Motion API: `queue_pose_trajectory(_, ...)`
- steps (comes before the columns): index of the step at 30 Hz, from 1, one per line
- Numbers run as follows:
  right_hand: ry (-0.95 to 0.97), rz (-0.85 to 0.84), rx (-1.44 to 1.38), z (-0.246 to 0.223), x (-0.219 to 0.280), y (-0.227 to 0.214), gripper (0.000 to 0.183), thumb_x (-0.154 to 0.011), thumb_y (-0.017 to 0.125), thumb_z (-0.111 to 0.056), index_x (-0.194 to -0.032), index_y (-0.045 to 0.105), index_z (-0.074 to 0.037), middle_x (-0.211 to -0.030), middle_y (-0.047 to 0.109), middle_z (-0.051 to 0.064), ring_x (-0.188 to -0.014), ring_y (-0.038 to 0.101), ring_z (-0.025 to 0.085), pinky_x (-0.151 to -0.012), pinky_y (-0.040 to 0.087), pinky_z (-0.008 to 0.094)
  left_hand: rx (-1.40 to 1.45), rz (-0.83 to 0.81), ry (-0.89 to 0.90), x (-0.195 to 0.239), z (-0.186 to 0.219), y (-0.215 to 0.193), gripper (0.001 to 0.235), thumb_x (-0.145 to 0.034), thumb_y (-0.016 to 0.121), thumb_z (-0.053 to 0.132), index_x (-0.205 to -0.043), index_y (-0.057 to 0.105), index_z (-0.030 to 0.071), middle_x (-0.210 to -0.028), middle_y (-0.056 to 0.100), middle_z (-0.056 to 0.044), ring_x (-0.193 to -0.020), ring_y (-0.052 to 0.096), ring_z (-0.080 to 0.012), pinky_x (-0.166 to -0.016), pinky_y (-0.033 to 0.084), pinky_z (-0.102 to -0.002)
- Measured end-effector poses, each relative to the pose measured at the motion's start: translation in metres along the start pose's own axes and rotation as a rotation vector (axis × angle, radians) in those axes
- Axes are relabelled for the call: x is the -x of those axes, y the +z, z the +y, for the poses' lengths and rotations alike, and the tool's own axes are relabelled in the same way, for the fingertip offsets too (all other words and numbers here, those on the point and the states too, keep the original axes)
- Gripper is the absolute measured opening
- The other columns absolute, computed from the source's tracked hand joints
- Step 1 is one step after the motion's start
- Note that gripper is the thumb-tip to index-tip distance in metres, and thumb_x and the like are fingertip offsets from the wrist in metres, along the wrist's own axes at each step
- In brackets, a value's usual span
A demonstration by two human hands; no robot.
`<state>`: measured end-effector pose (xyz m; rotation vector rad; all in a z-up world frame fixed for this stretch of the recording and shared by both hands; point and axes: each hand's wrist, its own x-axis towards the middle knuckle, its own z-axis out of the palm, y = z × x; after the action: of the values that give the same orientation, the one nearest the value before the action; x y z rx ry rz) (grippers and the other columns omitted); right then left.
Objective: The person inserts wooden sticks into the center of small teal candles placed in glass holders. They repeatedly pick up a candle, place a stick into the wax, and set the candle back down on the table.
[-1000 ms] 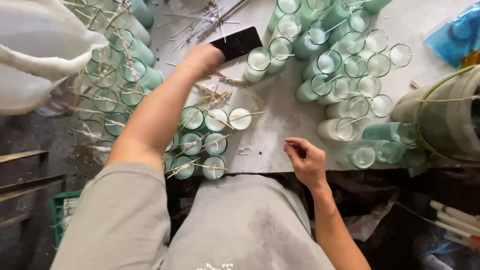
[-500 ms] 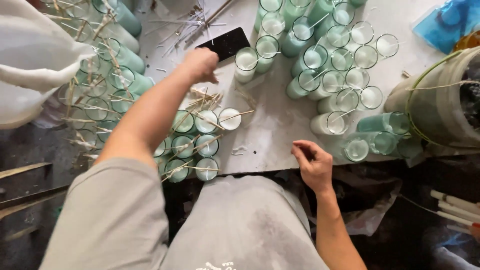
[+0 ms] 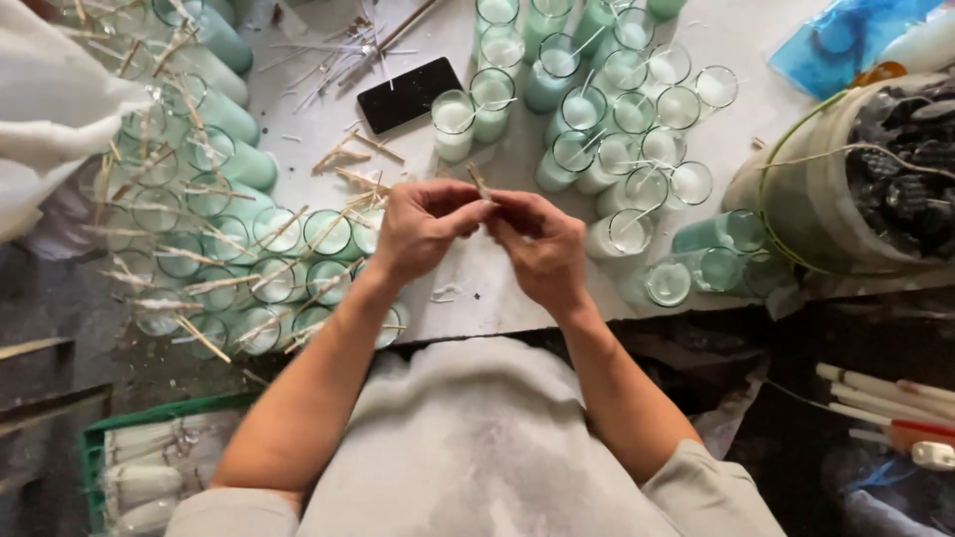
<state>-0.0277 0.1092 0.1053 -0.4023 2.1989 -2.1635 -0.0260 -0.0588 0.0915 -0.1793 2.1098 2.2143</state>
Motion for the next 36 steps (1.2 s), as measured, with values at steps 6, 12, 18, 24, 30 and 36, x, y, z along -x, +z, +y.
queue_pose_trajectory(6, -0.190, 0.030, 0.326, 0.010, 0.016, -0.027, 0.018, -0.089, 0.084, -0.003, -0.106, 0.081, -0.007, -0.083, 0.079, 0.011, -0.073, 0.078, 0.017, -0.065, 0.063, 0.029, 0.179, 0.354, 0.067, 0.006, -0.015, 0.039, 0.024, -0.081, 0.091, 0.010, -0.099, 0.077, 0.001, -0.081, 0.078, -0.013, -0.070, 0.075, -0.0145, -0.068, 0.066, -0.027)
queue_pose_trajectory(12, -0.302, 0.055, 0.500, 0.023, 0.026, -0.040, 0.020, -0.097, 0.074, -0.007, -0.115, 0.081, -0.015, -0.095, 0.079, 0.010, -0.073, 0.076, 0.025, -0.061, 0.062, 0.032, 0.095, 0.335, 0.064, 0.003, -0.035, 0.059, 0.015, -0.086, 0.085, 0.010, -0.100, 0.082, 0.006, -0.082, 0.079, -0.010, -0.069, 0.071, -0.0089, -0.066, 0.063, -0.022)
queue_pose_trajectory(18, -0.305, 0.141, 0.607, 0.049, 0.028, -0.067, 0.012, -0.096, 0.077, -0.012, -0.107, 0.080, -0.015, -0.093, 0.079, 0.004, -0.080, 0.076, 0.023, -0.070, 0.060, 0.034, -0.080, 0.249, 0.314, -0.006, -0.044, 0.074, 0.023, -0.087, 0.080, 0.004, -0.110, 0.080, 0.009, -0.091, 0.075, -0.011, -0.075, 0.070, -0.0117, -0.067, 0.060, -0.026)
queue_pose_trajectory(24, -0.088, 0.163, 0.684, 0.057, 0.054, -0.098, 0.014, -0.091, 0.075, -0.003, -0.103, 0.080, -0.010, -0.096, 0.078, 0.003, -0.092, 0.066, 0.021, -0.081, 0.056, 0.030, -1.228, 0.348, 0.637, -0.098, -0.072, 0.015, 0.031, -0.067, 0.064, -0.001, -0.093, 0.066, 0.016, -0.084, 0.064, -0.006, -0.086, 0.058, -0.0300, -0.071, 0.043, -0.044)
queue_pose_trajectory(30, -0.038, 0.129, 0.671, 0.051, 0.087, -0.107, 0.010, -0.092, 0.076, -0.006, -0.102, 0.079, -0.007, -0.096, 0.077, 0.007, -0.087, 0.067, 0.020, -0.079, 0.057, 0.031, -1.482, 0.161, 0.416, -0.138, -0.089, -0.005, 0.034, -0.079, 0.050, -0.017, -0.089, 0.067, 0.011, -0.080, 0.055, -0.015, -0.069, 0.050, -0.0343, -0.078, 0.042, -0.042)
queue_pose_trajectory(36, 0.079, 0.259, 0.588, 0.055, 0.115, -0.123, 0.015, -0.084, 0.084, -0.003, -0.095, 0.081, -0.012, -0.094, 0.078, 0.003, -0.083, 0.070, 0.017, -0.067, 0.060, 0.025, -1.330, 0.045, 0.930, -0.061, -0.100, 0.033, 0.011, -0.089, 0.065, 0.015, -0.082, 0.063, 0.024, -0.065, 0.052, 0.001, -0.079, 0.059, -0.0224, -0.079, 0.045, -0.034)
